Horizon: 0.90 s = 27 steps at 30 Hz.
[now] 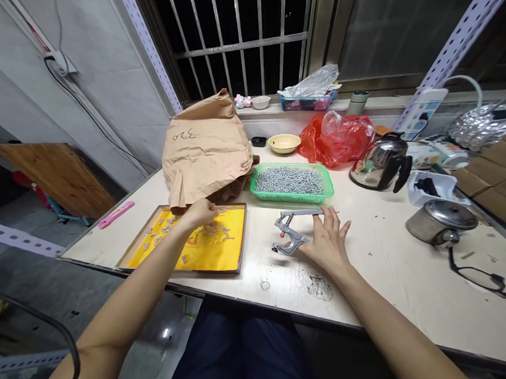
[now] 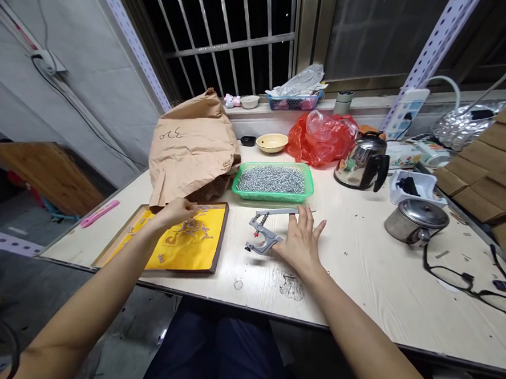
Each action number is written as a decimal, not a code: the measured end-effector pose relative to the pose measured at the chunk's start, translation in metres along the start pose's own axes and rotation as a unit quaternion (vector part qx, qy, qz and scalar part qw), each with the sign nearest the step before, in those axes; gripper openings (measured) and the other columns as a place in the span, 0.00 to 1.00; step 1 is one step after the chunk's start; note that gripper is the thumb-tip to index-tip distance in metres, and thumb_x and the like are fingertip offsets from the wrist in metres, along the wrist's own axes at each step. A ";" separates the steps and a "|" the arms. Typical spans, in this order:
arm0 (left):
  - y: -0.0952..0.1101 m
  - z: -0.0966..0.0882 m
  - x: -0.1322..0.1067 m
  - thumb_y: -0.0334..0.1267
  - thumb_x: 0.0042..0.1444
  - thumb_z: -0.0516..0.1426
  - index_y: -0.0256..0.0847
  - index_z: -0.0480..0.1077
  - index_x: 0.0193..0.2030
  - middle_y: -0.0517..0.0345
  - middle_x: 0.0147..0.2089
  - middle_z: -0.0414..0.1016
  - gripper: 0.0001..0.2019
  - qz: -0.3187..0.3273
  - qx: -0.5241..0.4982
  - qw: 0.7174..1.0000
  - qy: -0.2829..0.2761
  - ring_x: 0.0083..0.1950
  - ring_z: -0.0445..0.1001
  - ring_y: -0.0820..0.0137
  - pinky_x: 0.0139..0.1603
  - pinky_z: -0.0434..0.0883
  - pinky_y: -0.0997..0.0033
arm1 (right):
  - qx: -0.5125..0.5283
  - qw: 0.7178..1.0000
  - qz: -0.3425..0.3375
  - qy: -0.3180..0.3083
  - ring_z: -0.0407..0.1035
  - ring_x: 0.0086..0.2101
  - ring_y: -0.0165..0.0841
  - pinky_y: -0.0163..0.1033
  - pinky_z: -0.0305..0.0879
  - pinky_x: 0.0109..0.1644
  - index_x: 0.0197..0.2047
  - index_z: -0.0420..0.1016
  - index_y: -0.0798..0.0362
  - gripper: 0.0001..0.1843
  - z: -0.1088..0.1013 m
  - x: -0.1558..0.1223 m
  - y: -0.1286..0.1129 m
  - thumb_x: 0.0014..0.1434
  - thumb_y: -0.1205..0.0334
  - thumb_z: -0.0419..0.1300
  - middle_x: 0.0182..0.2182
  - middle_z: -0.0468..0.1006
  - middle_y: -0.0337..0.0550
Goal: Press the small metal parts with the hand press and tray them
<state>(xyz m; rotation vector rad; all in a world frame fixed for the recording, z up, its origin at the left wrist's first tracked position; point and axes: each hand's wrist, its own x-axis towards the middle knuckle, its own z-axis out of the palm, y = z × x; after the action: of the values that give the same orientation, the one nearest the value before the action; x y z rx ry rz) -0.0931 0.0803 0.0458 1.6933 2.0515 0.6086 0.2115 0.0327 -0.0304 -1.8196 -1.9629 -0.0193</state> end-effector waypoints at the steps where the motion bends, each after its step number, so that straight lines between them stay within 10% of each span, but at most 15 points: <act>1: -0.011 -0.004 -0.001 0.31 0.45 0.59 0.34 0.63 0.16 0.60 0.17 0.60 0.11 -0.006 0.050 0.999 -0.012 0.27 0.66 0.69 0.27 0.60 0.71 | 0.000 1.000 -0.002 -0.004 0.36 0.60 0.55 0.70 0.29 0.56 0.53 0.62 0.64 0.53 0.000 0.000 -0.001 0.41 0.25 0.44 0.61 0.47 0.65; 11: -0.037 0.018 -0.006 0.19 0.25 0.60 0.41 0.54 0.06 0.66 0.09 0.46 0.19 -0.059 -0.031 0.997 0.045 0.21 0.59 0.70 0.25 0.48 0.73 | -0.024 1.000 -0.009 0.001 0.36 0.60 0.56 0.71 0.30 0.55 0.52 0.62 0.64 0.49 0.006 -0.002 0.001 0.44 0.28 0.46 0.60 0.48 0.65; 17: -0.017 0.024 -0.032 0.35 0.40 0.60 0.39 0.65 0.15 0.60 0.16 0.63 0.10 0.009 -0.157 0.985 0.073 0.22 0.61 0.73 0.24 0.53 0.73 | -0.025 0.999 -0.022 -0.005 0.36 0.60 0.56 0.70 0.31 0.55 0.52 0.62 0.63 0.47 0.003 -0.002 -0.001 0.44 0.29 0.47 0.61 0.48 0.64; 22: 0.028 0.065 -0.065 0.38 0.40 0.62 0.35 0.66 0.36 0.61 0.23 0.69 0.16 -0.008 -0.418 0.906 -0.059 0.23 0.65 0.75 0.27 0.60 0.75 | -0.022 0.999 -0.040 -0.013 0.35 0.61 0.55 0.72 0.30 0.55 0.52 0.62 0.62 0.46 0.002 -0.003 -0.004 0.44 0.30 0.48 0.61 0.48 0.63; 27: 0.046 0.103 -0.082 0.37 0.41 0.63 0.36 0.60 0.48 0.61 0.25 0.71 0.27 -0.002 -0.444 0.888 -0.115 0.24 0.68 0.75 0.28 0.61 0.76 | -0.024 0.998 -0.052 -0.003 0.36 0.60 0.55 0.72 0.30 0.55 0.51 0.62 0.61 0.42 -0.001 -0.003 -0.007 0.45 0.33 0.49 0.60 0.48 0.64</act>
<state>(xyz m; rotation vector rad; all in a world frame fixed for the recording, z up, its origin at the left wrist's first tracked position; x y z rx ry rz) 0.0166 0.0152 -0.0093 1.1237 1.2722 1.0712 0.2053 0.0283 -0.0288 -1.7461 -2.0755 -0.0946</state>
